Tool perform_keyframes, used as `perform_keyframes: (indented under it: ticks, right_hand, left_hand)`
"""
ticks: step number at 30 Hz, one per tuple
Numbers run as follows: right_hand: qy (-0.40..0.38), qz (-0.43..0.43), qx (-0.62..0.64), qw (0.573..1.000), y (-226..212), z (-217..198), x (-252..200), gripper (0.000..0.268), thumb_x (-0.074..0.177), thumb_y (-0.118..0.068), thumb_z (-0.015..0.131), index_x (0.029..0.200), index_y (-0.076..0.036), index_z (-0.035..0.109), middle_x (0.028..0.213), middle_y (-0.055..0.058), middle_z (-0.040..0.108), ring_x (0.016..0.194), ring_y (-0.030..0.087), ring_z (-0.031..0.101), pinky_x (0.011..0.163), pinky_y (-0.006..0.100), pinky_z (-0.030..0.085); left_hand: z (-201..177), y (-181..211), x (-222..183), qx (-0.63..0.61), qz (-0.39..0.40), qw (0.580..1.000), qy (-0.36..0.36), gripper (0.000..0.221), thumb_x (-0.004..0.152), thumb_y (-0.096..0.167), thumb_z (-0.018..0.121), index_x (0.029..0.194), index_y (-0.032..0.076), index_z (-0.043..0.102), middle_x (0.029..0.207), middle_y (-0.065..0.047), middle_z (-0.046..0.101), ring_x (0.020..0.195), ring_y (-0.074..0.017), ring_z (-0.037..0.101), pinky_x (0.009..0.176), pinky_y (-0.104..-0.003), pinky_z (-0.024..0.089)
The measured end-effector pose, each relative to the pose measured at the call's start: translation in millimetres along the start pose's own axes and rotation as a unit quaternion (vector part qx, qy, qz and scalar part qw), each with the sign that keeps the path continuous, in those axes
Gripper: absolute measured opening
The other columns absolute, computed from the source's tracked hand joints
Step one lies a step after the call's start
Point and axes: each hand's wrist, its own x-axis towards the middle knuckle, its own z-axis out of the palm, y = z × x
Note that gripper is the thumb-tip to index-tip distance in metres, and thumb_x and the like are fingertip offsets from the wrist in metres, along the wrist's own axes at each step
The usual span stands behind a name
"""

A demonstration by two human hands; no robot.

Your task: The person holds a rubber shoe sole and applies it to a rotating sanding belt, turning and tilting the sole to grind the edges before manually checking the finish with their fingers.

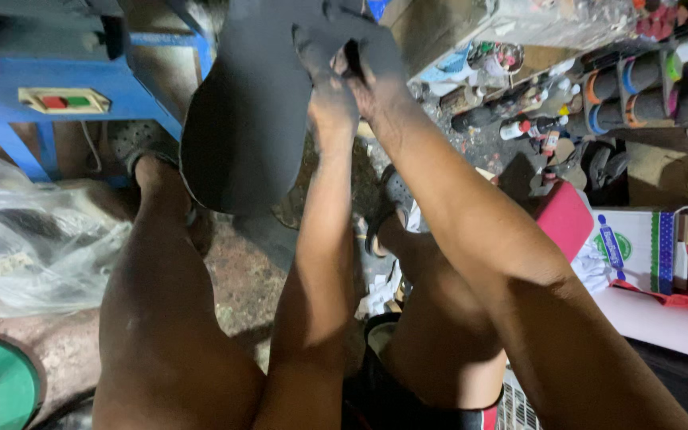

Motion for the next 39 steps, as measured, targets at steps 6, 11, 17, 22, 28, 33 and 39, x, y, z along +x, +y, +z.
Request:
perform_keyframes:
  ticks: [6,11,17,22,28,33,39]
  right_hand:
    - [-0.013,0.002,0.027,1.0,-2,12,-21,0.008,0.1,-0.006,0.064,0.097,0.001,0.061,0.066,0.012,0.058,0.051,0.023,0.057,0.045,0.033,0.049]
    - [-0.012,0.018,0.001,1.0,-9,18,-42,0.013,0.095,-0.003,0.067,0.108,-0.001,0.064,0.071,0.01,0.062,0.05,0.019,0.056,0.042,0.029,0.047]
    - [-0.016,0.04,-0.066,0.997,-29,48,-90,0.025,0.095,-0.012,0.061,0.12,-0.011,0.063,0.085,0.004,0.071,0.063,0.014,0.063,0.04,0.022,0.042]
    - [-0.027,-0.108,-0.423,0.899,-46,35,-102,0.023,0.106,-0.024,0.063,0.119,-0.006,0.069,0.082,0.001,0.067,0.065,0.008,0.059,0.054,0.023,0.047]
    - [-0.023,-0.104,-0.595,0.796,-78,29,-150,0.024,0.101,-0.028,0.064,0.112,-0.006,0.066,0.073,0.003,0.064,0.06,0.008,0.06,0.056,0.027,0.049]
    - [-0.076,-0.235,-0.646,0.723,-104,26,-191,0.022,0.099,-0.024,0.072,0.098,-0.003,0.067,0.077,0.002,0.067,0.07,0.008,0.06,0.064,0.029,0.049]
    - [-0.065,-0.275,-0.575,0.768,-109,38,-243,0.027,0.091,-0.023,0.08,0.088,-0.001,0.065,0.075,0.005,0.064,0.07,0.012,0.057,0.066,0.031,0.048]
  left_hand:
    - [-5,-1,-19,0.035,0.006,0.999,0.018,0.062,0.087,-0.001,0.056,0.147,0.0,0.045,0.143,-0.027,0.056,0.132,-0.0429,0.055,0.113,-0.048,0.043]
    - [-19,2,-36,0.057,0.031,0.998,-0.003,0.055,0.088,0.001,0.057,0.142,-0.001,0.048,0.142,-0.026,0.057,0.13,-0.0434,0.056,0.113,-0.049,0.044]
    - [-63,20,-54,0.128,0.083,0.987,-0.046,0.049,0.086,0.005,0.057,0.134,-0.004,0.054,0.137,-0.027,0.058,0.123,-0.0453,0.058,0.108,-0.05,0.046]
    - [-98,40,-64,0.137,0.181,0.972,-0.063,0.042,0.086,0.005,0.056,0.126,-0.006,0.059,0.133,-0.027,0.06,0.119,-0.046,0.061,0.106,-0.051,0.048]
    - [-140,74,-79,0.254,0.226,0.936,-0.095,0.03,0.096,0.002,0.057,0.125,-0.005,0.063,0.126,-0.025,0.065,0.113,-0.0412,0.065,0.099,-0.045,0.054]
    - [-158,89,-103,0.16,0.212,0.961,-0.077,0.031,0.099,0.003,0.057,0.129,-0.004,0.06,0.124,-0.024,0.066,0.11,-0.0391,0.066,0.096,-0.044,0.054]
    - [-151,58,-119,0.093,0.15,0.978,-0.11,0.035,0.099,0.003,0.057,0.134,-0.003,0.055,0.122,-0.023,0.067,0.107,-0.0379,0.066,0.093,-0.043,0.054]
